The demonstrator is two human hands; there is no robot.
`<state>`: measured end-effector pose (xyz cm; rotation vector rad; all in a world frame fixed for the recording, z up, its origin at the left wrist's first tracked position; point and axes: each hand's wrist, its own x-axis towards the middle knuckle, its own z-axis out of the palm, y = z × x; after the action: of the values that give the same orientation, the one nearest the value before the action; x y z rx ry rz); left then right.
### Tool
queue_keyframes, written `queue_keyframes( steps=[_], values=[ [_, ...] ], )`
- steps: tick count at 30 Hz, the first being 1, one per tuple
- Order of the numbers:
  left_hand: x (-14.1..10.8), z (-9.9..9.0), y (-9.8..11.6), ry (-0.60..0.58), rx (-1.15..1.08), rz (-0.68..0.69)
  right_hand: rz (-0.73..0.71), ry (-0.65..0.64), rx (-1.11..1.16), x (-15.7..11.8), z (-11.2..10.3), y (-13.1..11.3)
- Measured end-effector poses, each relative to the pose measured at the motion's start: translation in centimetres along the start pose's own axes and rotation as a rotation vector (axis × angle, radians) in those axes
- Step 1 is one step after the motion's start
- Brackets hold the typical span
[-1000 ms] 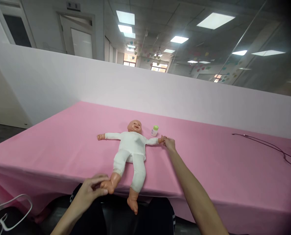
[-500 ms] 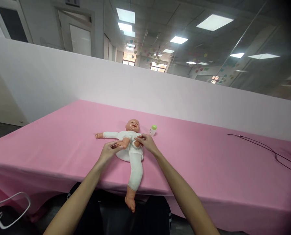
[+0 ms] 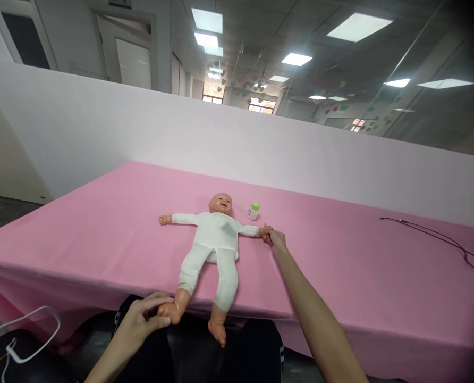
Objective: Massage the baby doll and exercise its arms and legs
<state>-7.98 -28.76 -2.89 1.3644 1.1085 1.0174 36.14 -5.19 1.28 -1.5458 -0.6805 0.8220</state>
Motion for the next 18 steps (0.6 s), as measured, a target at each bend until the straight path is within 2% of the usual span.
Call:
queue_keyframes(
  steps=[3,5,7,10,12,15,18],
  values=[
    [1.0,0.4,0.8,0.069,-0.056,-0.003,-0.054,-0.059,0.075,-0.9,1.0,-1.4],
    [3.2,0.8,2.4,0.134,-0.09,0.029,-0.169,-0.224,0.135,-2.1,2.1,-3.4],
    [6.2,1.6,4.3,0.19,-0.115,0.085,-0.312,-0.436,0.103,-3.9,3.6,-5.1],
    [11.2,3.0,6.2,0.145,-0.182,0.165,-0.464,-0.688,-0.13,-7.3,5.9,-5.3],
    [14.0,3.9,6.4,0.098,-0.241,0.183,-0.503,-0.789,-0.223,-9.1,7.0,-4.3],
    [15.8,4.5,5.8,0.079,-0.285,0.156,-0.517,-0.796,-0.243,-9.4,7.1,-3.6],
    [13.5,3.6,5.0,0.062,-0.248,0.15,-0.488,-0.636,-0.19,-6.8,5.5,-4.4]
  ],
)
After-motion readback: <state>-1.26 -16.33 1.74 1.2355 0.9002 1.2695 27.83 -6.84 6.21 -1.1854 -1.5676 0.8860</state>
